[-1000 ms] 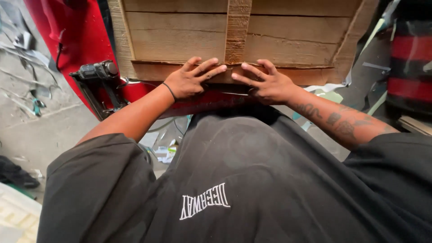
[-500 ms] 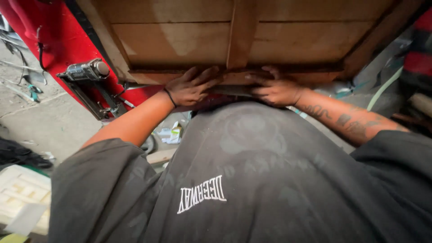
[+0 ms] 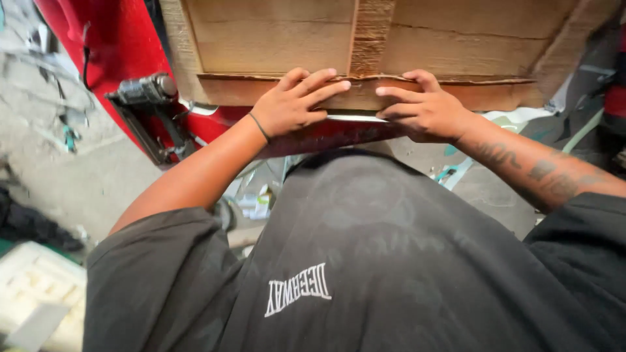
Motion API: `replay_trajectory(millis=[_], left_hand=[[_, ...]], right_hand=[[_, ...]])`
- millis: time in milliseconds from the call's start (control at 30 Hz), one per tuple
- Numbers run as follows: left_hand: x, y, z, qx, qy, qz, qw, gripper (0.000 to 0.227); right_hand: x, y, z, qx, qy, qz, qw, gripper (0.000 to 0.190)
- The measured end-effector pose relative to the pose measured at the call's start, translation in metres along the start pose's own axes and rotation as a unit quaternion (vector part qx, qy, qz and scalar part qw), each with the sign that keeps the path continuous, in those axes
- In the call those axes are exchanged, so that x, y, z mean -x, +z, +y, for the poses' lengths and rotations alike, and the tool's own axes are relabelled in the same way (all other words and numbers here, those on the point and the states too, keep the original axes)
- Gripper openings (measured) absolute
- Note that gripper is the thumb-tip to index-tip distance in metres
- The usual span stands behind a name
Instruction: The person is attaching a black vinyl cover to a wooden seat frame using a pneumatic stapler.
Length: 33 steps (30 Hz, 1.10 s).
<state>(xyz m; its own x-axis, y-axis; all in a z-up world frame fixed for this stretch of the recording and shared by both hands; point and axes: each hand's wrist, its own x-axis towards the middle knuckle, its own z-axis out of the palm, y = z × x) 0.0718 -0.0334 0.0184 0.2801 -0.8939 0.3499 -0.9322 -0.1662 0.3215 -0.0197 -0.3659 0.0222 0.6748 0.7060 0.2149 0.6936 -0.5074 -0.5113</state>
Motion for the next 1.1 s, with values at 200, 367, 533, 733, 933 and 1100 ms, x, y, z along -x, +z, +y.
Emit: replay_trajectory(millis=[200,367,533,733,933,1100], left_hand=[[-0.011,-0.017,-0.012,-0.018,0.014,-0.019,1.0,0.023],[-0.009,-0.009,-0.037,-0.01,0.089,-0.048,0.995,0.037],[0.0,0.008,-0.031,0.062,0.083,-0.075,0.992,0.051],[0.012,0.027,-0.033,0.149,0.103,-0.103,0.978,0.042],[0.02,0.038,-0.03,0.056,0.083,-0.078,0.992,0.04],[0.053,0.074,-0.03,0.113,0.008,-0.067,0.991,0.057]], right_hand=[[-0.007,-0.015,0.021,0.027,-0.097,-0.029,0.995,0.027],[-0.012,-0.01,0.037,0.003,-0.146,-0.033,0.989,0.024],[0.001,0.021,0.048,-0.05,-0.164,0.005,0.985,0.026],[0.022,0.035,0.054,-0.107,-0.159,0.016,0.981,0.028],[0.02,0.033,0.054,-0.288,0.015,-0.064,0.955,0.022],[0.056,0.074,0.05,-0.334,0.129,-0.063,0.932,0.057]])
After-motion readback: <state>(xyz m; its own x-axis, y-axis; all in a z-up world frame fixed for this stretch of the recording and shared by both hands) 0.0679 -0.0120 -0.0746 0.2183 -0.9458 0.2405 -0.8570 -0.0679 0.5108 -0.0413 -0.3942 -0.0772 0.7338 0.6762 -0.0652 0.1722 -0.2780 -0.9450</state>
